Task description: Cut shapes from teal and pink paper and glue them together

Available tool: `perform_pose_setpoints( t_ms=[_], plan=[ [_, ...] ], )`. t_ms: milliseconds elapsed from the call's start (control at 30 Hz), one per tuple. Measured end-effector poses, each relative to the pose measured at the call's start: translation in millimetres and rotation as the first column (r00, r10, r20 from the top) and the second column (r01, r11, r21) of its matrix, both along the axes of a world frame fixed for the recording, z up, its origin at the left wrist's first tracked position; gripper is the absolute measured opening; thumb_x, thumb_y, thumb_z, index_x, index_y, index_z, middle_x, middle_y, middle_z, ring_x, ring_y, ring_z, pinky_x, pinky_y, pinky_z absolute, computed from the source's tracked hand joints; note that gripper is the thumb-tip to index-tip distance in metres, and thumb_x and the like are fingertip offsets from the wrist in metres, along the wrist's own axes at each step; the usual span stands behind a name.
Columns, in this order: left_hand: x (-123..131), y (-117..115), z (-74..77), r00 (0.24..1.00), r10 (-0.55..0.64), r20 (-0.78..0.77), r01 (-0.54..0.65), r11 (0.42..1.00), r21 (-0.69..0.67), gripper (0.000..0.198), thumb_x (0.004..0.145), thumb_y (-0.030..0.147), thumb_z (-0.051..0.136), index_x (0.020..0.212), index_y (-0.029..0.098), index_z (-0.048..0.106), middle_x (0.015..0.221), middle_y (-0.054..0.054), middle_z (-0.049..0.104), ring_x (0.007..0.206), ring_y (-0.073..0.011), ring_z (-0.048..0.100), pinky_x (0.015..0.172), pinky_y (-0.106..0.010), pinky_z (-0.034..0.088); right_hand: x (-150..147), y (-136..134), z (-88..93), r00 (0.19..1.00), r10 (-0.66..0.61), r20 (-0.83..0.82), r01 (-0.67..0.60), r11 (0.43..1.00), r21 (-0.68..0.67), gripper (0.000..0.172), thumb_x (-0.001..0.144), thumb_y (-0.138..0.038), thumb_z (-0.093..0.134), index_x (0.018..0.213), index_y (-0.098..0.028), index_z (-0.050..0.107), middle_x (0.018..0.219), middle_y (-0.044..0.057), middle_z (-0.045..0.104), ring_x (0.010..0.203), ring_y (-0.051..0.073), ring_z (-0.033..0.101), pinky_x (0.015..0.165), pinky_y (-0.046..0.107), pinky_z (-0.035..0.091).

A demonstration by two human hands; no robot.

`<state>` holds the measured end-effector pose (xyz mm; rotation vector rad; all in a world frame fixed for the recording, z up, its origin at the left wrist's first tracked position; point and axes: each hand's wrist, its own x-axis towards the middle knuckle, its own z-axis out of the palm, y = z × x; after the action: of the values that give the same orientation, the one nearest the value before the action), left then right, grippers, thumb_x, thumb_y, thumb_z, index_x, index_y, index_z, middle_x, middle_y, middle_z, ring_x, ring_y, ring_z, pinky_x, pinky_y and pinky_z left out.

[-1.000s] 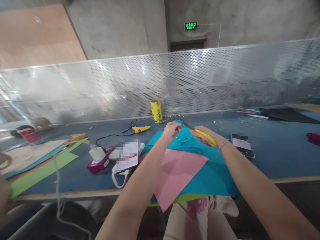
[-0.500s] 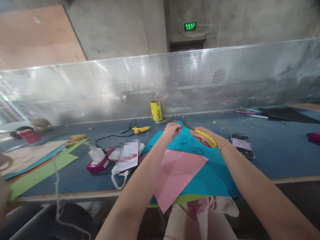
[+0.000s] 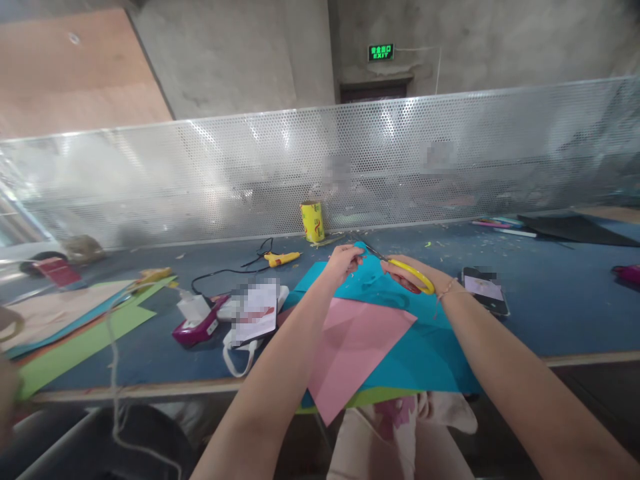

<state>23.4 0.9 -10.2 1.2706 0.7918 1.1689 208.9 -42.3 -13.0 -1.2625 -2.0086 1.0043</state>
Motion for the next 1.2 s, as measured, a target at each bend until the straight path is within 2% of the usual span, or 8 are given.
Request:
perform_pose_setpoints(
  t_ms=[233, 467, 767, 933, 1033, 1100, 1200],
  plan=[
    [1, 2, -2.2, 0.999, -0.022, -0.029, 0.021, 1.0, -0.016, 0.017, 0.063, 0.017, 0.059, 0.05, 0.013, 0.048, 0.04, 0.002, 0.05, 0.029, -0.0003, 0.024, 0.035, -0.019, 0.012, -1, -5, 5.0, 1.0, 0.001, 0.026, -0.001, 1.0, -0.025, 0.04, 0.079, -0.057, 0.045, 0.062, -0.021, 0.038, 0.042, -0.008, 0.036, 0.029, 0.007, 0.033, 0.029, 0.02, 0.025],
    [2, 3, -4.1, 0.998, -0.028, -0.05, 0.028, 0.999, -0.017, 0.017, 0.064, 0.016, 0.058, 0.051, 0.014, 0.047, 0.04, 0.002, 0.049, 0.029, -0.001, 0.025, 0.035, -0.02, 0.012, 1, -3, 4.9, 0.998, 0.011, 0.054, -0.012, 1.0, 0.015, 0.041, 0.079, -0.055, 0.046, 0.058, -0.021, 0.039, 0.038, -0.006, 0.039, 0.029, 0.008, 0.036, 0.031, 0.021, 0.028],
    [0, 6, -6.2, 0.993, -0.071, -0.092, 0.067, 0.997, -0.04, 0.018, 0.066, 0.018, 0.06, 0.051, 0.013, 0.05, 0.043, 0.001, 0.051, 0.03, -0.0013, 0.025, 0.036, -0.02, 0.013, -1, -5, 9.5, 0.996, -0.088, 0.017, 0.087, 0.994, 0.069, 0.039, 0.074, -0.055, 0.052, 0.06, -0.02, 0.04, 0.041, -0.007, 0.039, 0.028, 0.006, 0.034, 0.027, 0.019, 0.024],
    [1, 6, -6.5, 0.995, 0.035, -0.096, -0.039, 0.998, -0.041, 0.027, 0.062, 0.022, 0.068, 0.047, 0.014, 0.047, 0.036, 0.007, 0.031, 0.033, -0.0009, 0.023, 0.038, -0.02, 0.012, -3, 4, 6.6, 0.973, -0.229, 0.013, 0.225, 0.965, 0.136, 0.04, 0.073, -0.056, 0.054, 0.061, -0.02, 0.042, 0.042, -0.006, 0.041, 0.03, 0.007, 0.037, 0.029, 0.019, 0.025],
    [1, 6, -6.8, 0.991, 0.112, -0.072, -0.113, 0.994, -0.007, 0.024, 0.06, 0.024, 0.071, 0.05, 0.014, 0.051, 0.036, 0.01, 0.024, 0.034, -0.0016, 0.021, 0.038, -0.021, 0.012, -8, 9, 0.4, 0.964, -0.267, -0.015, 0.267, 0.959, 0.092, 0.041, 0.075, -0.059, 0.048, 0.065, -0.019, 0.044, 0.043, -0.006, 0.041, 0.029, 0.007, 0.038, 0.029, 0.019, 0.027],
    [2, 6, -7.6, 0.988, 0.138, -0.075, -0.137, 0.99, 0.019, 0.022, 0.059, 0.027, 0.072, 0.054, 0.013, 0.055, 0.036, 0.01, 0.024, 0.034, -0.002, 0.021, 0.038, -0.021, 0.012, -14, 10, -2.9, 0.957, -0.287, -0.035, 0.289, 0.956, 0.05, 0.04, 0.077, -0.058, 0.046, 0.067, -0.02, 0.044, 0.043, -0.006, 0.042, 0.028, 0.007, 0.036, 0.029, 0.02, 0.027],
    [5, 4, -9.7, 0.988, 0.13, -0.085, -0.127, 0.991, 0.039, 0.021, 0.056, 0.027, 0.073, 0.058, 0.014, 0.057, 0.039, 0.009, 0.032, 0.034, -0.0021, 0.021, 0.038, -0.022, 0.012, -22, 11, -3.4, 0.936, -0.336, -0.102, 0.346, 0.932, 0.106, 0.035, 0.074, -0.053, 0.053, 0.069, -0.019, 0.045, 0.048, -0.004, 0.046, 0.03, 0.007, 0.037, 0.03, 0.02, 0.028]
  ],
)
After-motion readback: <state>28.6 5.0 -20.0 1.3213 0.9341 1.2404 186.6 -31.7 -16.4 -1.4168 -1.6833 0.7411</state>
